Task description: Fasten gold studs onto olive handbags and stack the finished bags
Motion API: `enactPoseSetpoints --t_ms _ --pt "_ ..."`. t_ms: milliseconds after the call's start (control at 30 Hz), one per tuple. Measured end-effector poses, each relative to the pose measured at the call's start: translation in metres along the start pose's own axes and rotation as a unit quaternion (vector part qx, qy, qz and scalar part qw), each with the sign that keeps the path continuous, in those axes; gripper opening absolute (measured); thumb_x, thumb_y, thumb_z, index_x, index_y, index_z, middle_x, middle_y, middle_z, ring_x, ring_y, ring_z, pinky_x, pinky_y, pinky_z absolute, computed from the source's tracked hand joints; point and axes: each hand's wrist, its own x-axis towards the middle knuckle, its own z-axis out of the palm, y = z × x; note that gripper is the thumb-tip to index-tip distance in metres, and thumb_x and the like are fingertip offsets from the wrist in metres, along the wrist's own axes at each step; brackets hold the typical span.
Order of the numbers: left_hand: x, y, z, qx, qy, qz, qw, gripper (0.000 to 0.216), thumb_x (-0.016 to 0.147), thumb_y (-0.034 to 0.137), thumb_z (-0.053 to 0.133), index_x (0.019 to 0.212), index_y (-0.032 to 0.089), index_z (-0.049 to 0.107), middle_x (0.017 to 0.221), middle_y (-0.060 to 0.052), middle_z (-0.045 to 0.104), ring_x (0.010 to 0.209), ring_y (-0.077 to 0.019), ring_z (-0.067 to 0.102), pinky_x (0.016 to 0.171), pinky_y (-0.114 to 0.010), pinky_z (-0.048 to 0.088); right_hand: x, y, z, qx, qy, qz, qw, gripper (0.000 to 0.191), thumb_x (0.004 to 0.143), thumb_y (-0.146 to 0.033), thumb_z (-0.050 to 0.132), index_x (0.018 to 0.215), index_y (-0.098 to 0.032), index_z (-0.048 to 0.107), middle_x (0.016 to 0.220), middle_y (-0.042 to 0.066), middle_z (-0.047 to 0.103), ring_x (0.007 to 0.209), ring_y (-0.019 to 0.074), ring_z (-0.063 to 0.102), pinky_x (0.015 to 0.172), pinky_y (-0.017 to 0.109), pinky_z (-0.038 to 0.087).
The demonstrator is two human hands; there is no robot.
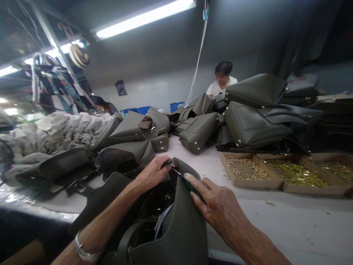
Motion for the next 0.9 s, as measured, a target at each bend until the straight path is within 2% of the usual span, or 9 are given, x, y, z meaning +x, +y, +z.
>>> enactPoseSetpoints --t_ms 167,367,533,700,767,833,900 --pt "-0.002 0.003 0.002 0.038 0.005 0.011 0.999 0.015 0.084 0.023 0.046 0.085 0.015 0.059 0.079 0.0 0.06 0.077 -0.0167 0.053 0.072 -0.027 0.04 0.005 -0.014 -0.005 -0.017 -0.031 0.034 0.999 0.047 0.093 -0.025 0.048 0.139 -0.027 0.044 0.092 0.007 0.065 0.068 0.0227 0.067 0.058 0.034 0.054" --pt "-0.004 0.004 0.004 0.059 0.014 0.003 0.998 0.02 0.077 0.014 0.044 0.088 0.014 0.06 0.08 0.0 0.061 0.077 -0.017 0.054 0.072 -0.028 0.04 0.006 -0.026 -0.011 -0.025 -0.026 0.043 0.998 0.046 0.092 -0.024 0.049 0.138 -0.024 0.046 0.092 0.008 0.066 0.069 0.0234 0.067 0.057 0.033 0.053" --pt "-0.007 0.002 0.006 0.067 0.04 0.011 0.997 0.031 0.071 0.007 0.042 0.095 0.013 0.061 0.086 -0.002 0.063 0.083 -0.0184 0.056 0.079 -0.03 0.042 0.01 -0.04 -0.012 -0.047 -0.021 0.056 0.997 0.044 0.092 -0.024 0.049 0.137 -0.022 0.048 0.088 0.009 0.067 0.067 0.0228 0.067 0.055 0.03 0.051" --pt "-0.014 0.01 0.005 0.075 0.063 0.05 0.994 0.031 0.078 0.01 0.041 0.102 0.015 0.06 0.095 -0.004 0.065 0.091 -0.0194 0.057 0.086 -0.031 0.042 0.003 -0.035 -0.022 -0.029 -0.011 0.052 0.998 0.046 0.091 -0.022 0.051 0.136 -0.024 0.048 0.093 0.009 0.068 0.069 0.0235 0.068 0.059 0.033 0.054" --pt "-0.018 0.013 0.003 0.077 0.067 0.065 0.993 0.031 0.082 0.011 0.04 0.107 0.018 0.058 0.096 -0.003 0.065 0.092 -0.019 0.058 0.086 -0.031 0.041 -0.01 -0.022 -0.03 0.02 0.012 0.026 0.999 0.044 0.089 -0.02 0.051 0.133 -0.023 0.051 0.097 0.009 0.068 0.076 0.0238 0.069 0.066 0.034 0.056" --pt "-0.021 0.014 0.0 0.077 0.072 0.071 0.992 0.032 0.084 0.013 0.041 0.113 0.019 0.053 0.098 -0.003 0.065 0.092 -0.019 0.059 0.087 -0.032 0.041 -0.028 -0.004 -0.037 0.076 0.078 -0.015 0.994 0.041 0.09 -0.019 0.045 0.13 -0.02 0.053 0.105 0.01 0.069 0.088 0.0235 0.069 0.075 0.035 0.057" --pt "-0.023 0.015 0.0 0.073 0.074 0.072 0.992 0.034 0.086 0.017 0.044 0.119 0.02 0.047 0.097 -0.003 0.065 0.09 -0.0185 0.06 0.085 -0.032 0.042 -0.046 0.017 -0.039 0.094 0.154 -0.02 0.983 0.038 0.091 -0.022 0.04 0.126 -0.017 0.055 0.108 0.012 0.069 0.093 0.0235 0.068 0.077 0.034 0.057"
